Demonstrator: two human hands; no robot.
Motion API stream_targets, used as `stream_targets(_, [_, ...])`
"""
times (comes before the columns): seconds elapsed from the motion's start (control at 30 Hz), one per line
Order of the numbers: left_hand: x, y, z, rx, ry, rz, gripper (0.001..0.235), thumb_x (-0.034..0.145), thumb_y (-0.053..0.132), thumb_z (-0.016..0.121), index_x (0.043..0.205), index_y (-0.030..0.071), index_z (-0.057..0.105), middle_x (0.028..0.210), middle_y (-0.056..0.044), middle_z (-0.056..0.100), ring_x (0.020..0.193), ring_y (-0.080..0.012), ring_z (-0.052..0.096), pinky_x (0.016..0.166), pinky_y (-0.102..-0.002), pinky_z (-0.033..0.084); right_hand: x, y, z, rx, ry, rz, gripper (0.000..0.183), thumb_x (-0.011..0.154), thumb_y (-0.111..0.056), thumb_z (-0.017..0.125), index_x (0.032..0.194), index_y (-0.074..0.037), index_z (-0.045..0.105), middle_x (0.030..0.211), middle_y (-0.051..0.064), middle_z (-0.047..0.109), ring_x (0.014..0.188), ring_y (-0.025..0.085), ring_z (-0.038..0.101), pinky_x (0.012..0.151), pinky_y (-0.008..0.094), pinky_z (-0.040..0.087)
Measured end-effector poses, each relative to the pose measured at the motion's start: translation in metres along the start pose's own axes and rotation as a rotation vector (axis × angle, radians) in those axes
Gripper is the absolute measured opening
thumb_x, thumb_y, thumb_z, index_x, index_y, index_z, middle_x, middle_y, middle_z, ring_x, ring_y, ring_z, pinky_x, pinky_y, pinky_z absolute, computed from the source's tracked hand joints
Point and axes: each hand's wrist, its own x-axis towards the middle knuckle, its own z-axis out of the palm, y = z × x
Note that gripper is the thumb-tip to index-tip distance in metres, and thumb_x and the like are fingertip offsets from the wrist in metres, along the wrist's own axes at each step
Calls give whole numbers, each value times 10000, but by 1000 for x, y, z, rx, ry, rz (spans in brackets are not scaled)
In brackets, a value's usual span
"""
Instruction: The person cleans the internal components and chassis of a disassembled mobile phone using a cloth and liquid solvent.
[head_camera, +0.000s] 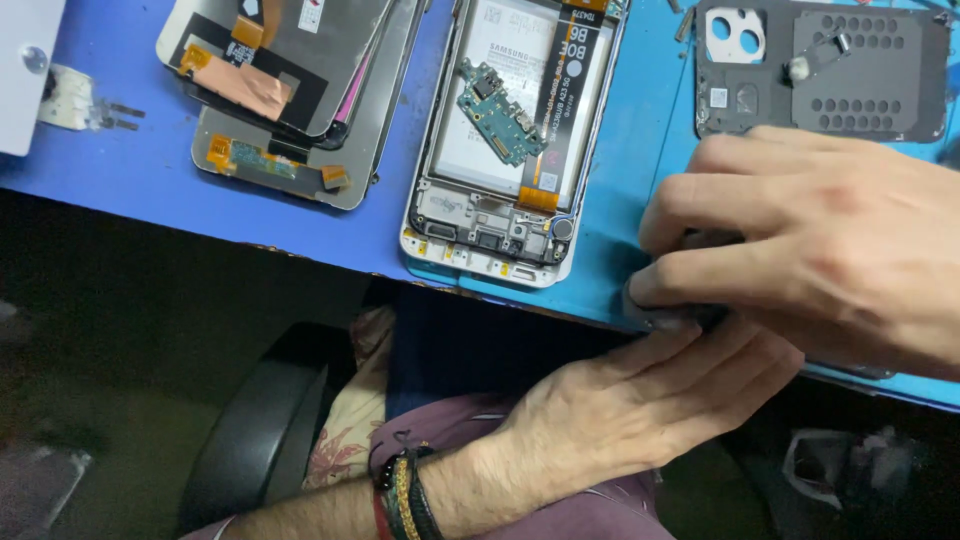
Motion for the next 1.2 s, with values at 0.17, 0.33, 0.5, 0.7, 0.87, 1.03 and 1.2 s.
stream_targets(0.17, [-2, 3, 4, 34, 28, -9, 463, 1172, 215, 461, 1625, 132, 417, 1679, -21, 393, 1580, -144, 314, 1387, -367, 104, -5, 3, 0, -21, 7, 27, 408, 614, -202, 740, 1017, -248, 777, 1053, -41, 675, 935, 188, 623, 751, 365, 484])
stream_targets(0.33, [0, 1, 4, 19, 2, 8, 488, 1168, 280, 484, 1633, 144, 431, 1687, -15, 410, 1610, -154, 326, 1368, -367, 105, -3, 2, -1, -9, 12, -24, 448, 589, -215, 716, 1034, -225, 759, 1066, -24, 672, 931, 196, 627, 746, 360, 493])
stream_targets(0.5, [0, 2, 1, 2, 15, -10, 471, 1172, 249, 473, 1627, 137, 425, 1683, -20, 406, 1623, -151, 318, 1382, -362, 107, -3, -4, -3, -11, 16, 34, 393, 635, -246, 745, 1026, -254, 776, 1037, -52, 675, 916, 182, 628, 743, 364, 489])
stream_targets(0.7, [1, 0, -1, -10, -2, 4, 491, 1163, 262, 490, 1635, 144, 425, 1714, -18, 410, 1613, -152, 325, 1375, -355, 130, -5, -2, -2, -26, 24, 29, 366, 664, -237, 746, 1029, -234, 771, 1059, -23, 677, 911, 190, 619, 738, 361, 486])
stream_targets(0.87, [2, 0, -1, -29, -8, 3, 489, 1163, 261, 497, 1633, 145, 424, 1691, -18, 409, 1617, -143, 327, 1375, -351, 134, -7, 3, 4, 6, 6, -8, 399, 638, -248, 758, 1037, -253, 779, 1060, -16, 681, 916, 195, 623, 727, 361, 493])
stream_targets(1.03, [0, 3, 2, 5, -13, 10, 471, 1174, 235, 471, 1634, 144, 426, 1683, -16, 418, 1611, -149, 331, 1375, -361, 121, -1, -1, 2, 63, -14, 56, 422, 596, -244, 777, 1019, -241, 777, 1037, -17, 685, 916, 208, 639, 740, 389, 499])
stream_targets(1.2, [5, -1, -1, 36, 10, 16, 473, 1167, 254, 464, 1629, 154, 432, 1690, -9, 416, 1588, -142, 328, 1350, -357, 119, -14, 12, 6, 48, -14, 56, 416, 638, -252, 779, 1053, -255, 763, 1071, -23, 671, 947, 205, 635, 781, 376, 498])
